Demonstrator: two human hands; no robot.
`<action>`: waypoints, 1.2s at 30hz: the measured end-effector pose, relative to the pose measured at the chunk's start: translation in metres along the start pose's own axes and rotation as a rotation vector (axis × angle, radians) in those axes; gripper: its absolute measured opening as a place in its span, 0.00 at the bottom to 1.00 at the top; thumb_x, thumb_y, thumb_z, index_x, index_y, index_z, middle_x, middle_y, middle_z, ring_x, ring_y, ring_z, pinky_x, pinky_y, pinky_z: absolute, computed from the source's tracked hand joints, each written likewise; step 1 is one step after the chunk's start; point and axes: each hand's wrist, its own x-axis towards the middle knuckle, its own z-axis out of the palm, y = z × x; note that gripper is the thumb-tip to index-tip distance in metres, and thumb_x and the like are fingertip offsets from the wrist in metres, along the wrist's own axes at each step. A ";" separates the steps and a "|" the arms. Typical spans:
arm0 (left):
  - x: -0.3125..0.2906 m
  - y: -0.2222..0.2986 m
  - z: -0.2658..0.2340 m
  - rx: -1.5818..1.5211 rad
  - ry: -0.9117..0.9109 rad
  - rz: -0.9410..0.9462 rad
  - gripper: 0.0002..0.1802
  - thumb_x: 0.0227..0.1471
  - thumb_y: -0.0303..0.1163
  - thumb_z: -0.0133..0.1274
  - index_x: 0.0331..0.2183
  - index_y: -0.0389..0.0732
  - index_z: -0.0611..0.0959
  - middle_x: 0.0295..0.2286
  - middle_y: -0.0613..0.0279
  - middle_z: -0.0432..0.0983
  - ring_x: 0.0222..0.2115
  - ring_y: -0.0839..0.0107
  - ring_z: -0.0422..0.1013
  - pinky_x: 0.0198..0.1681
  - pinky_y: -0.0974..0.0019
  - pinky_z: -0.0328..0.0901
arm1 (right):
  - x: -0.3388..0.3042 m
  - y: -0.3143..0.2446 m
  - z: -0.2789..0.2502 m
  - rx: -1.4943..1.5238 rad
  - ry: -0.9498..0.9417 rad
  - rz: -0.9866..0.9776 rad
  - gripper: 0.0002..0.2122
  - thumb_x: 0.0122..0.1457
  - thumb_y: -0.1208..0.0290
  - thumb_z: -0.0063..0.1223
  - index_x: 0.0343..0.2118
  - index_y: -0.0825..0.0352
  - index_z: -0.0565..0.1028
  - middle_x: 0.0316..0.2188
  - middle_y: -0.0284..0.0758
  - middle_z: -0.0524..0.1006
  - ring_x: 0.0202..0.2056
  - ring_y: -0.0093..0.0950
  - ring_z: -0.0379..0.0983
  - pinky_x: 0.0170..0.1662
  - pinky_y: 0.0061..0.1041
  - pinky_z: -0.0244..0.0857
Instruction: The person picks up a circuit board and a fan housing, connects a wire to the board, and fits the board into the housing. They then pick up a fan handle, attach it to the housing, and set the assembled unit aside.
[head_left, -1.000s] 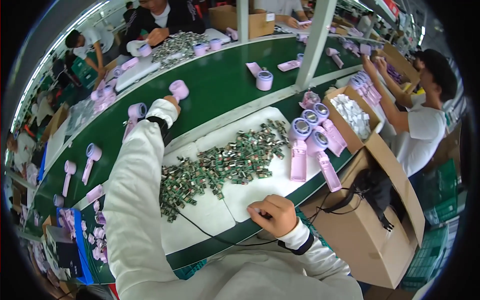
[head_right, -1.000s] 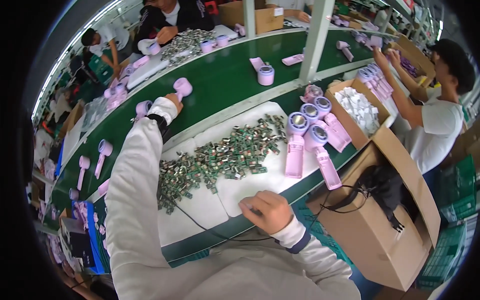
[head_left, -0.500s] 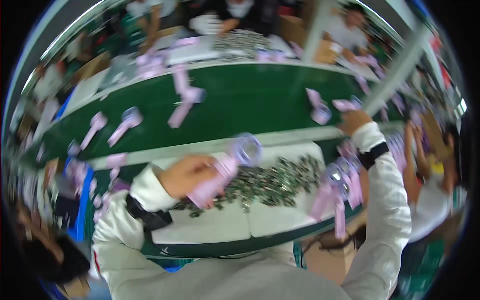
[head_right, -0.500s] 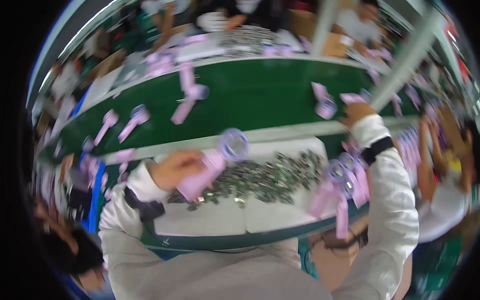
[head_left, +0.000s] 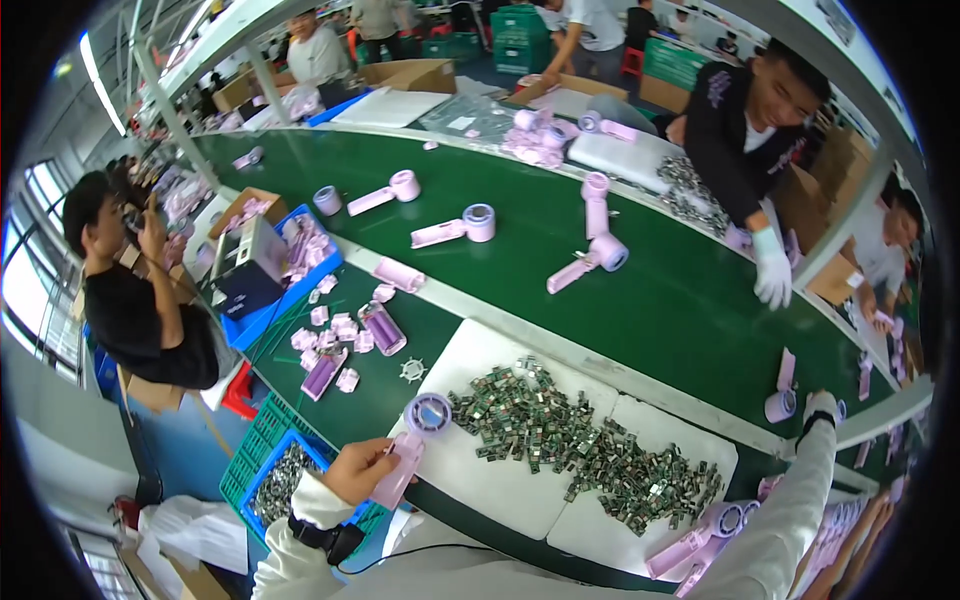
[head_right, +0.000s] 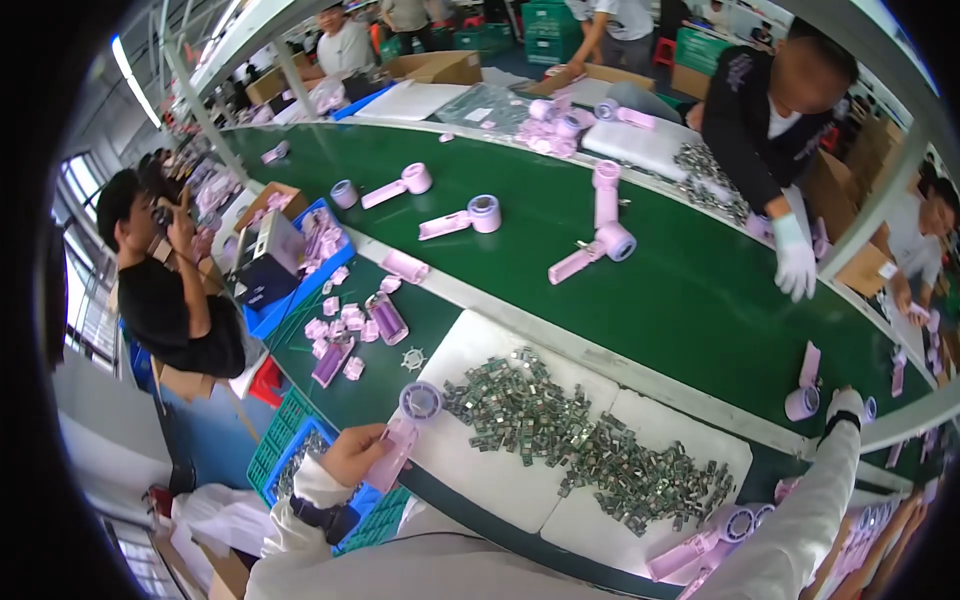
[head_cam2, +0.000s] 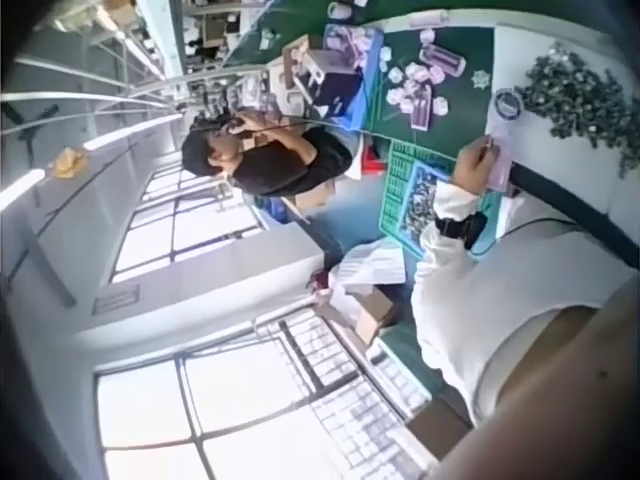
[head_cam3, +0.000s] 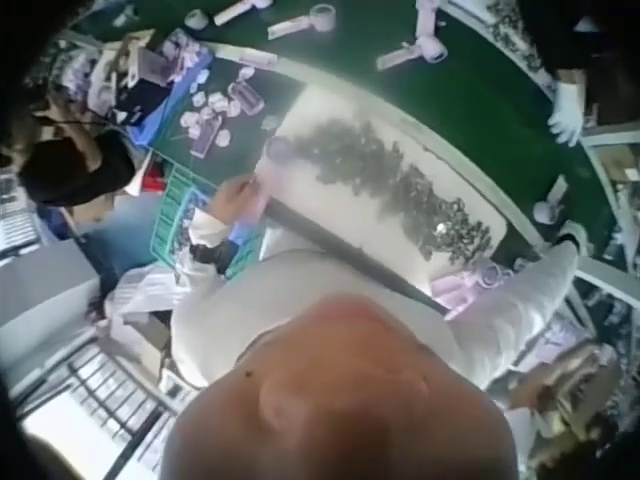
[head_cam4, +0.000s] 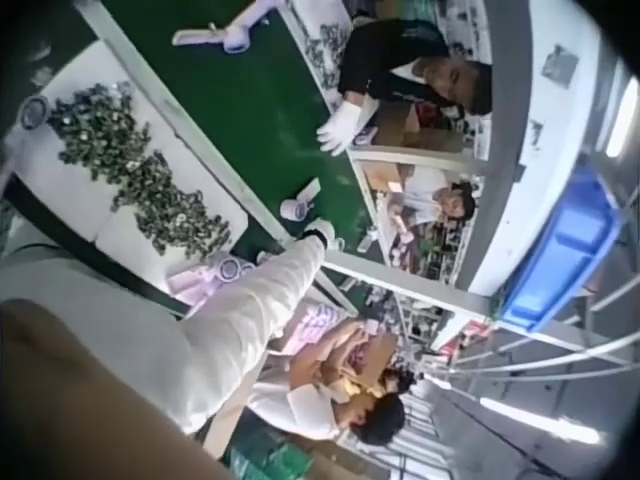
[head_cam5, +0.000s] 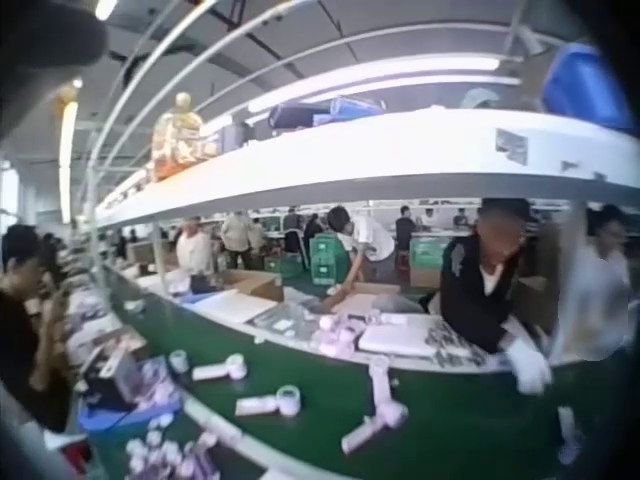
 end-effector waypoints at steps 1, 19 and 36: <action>0.008 -0.011 -0.005 -0.015 0.019 -0.002 0.16 0.62 0.30 0.50 0.48 0.33 0.79 0.29 0.56 0.81 0.27 0.73 0.75 0.32 0.67 0.70 | 0.008 0.012 0.019 -0.001 0.017 -0.011 0.19 0.67 0.62 0.48 0.58 0.64 0.72 0.53 0.49 0.76 0.51 0.48 0.75 0.52 0.43 0.72; 0.039 -0.024 -0.009 0.311 0.276 0.209 0.17 0.61 0.36 0.52 0.44 0.32 0.82 0.22 0.56 0.76 0.22 0.72 0.70 0.26 0.64 0.65 | -0.012 0.029 -0.022 0.033 0.090 0.138 0.25 0.62 0.54 0.51 0.61 0.59 0.70 0.59 0.42 0.73 0.59 0.35 0.71 0.59 0.37 0.64; 0.035 -0.007 -0.004 1.085 0.327 0.450 0.09 0.58 0.34 0.50 0.32 0.38 0.75 0.20 0.47 0.76 0.22 0.45 0.75 0.25 0.48 0.70 | -0.251 -0.037 -0.169 0.172 0.824 -0.191 0.27 0.60 0.63 0.57 0.62 0.63 0.67 0.56 0.48 0.74 0.55 0.41 0.72 0.56 0.36 0.66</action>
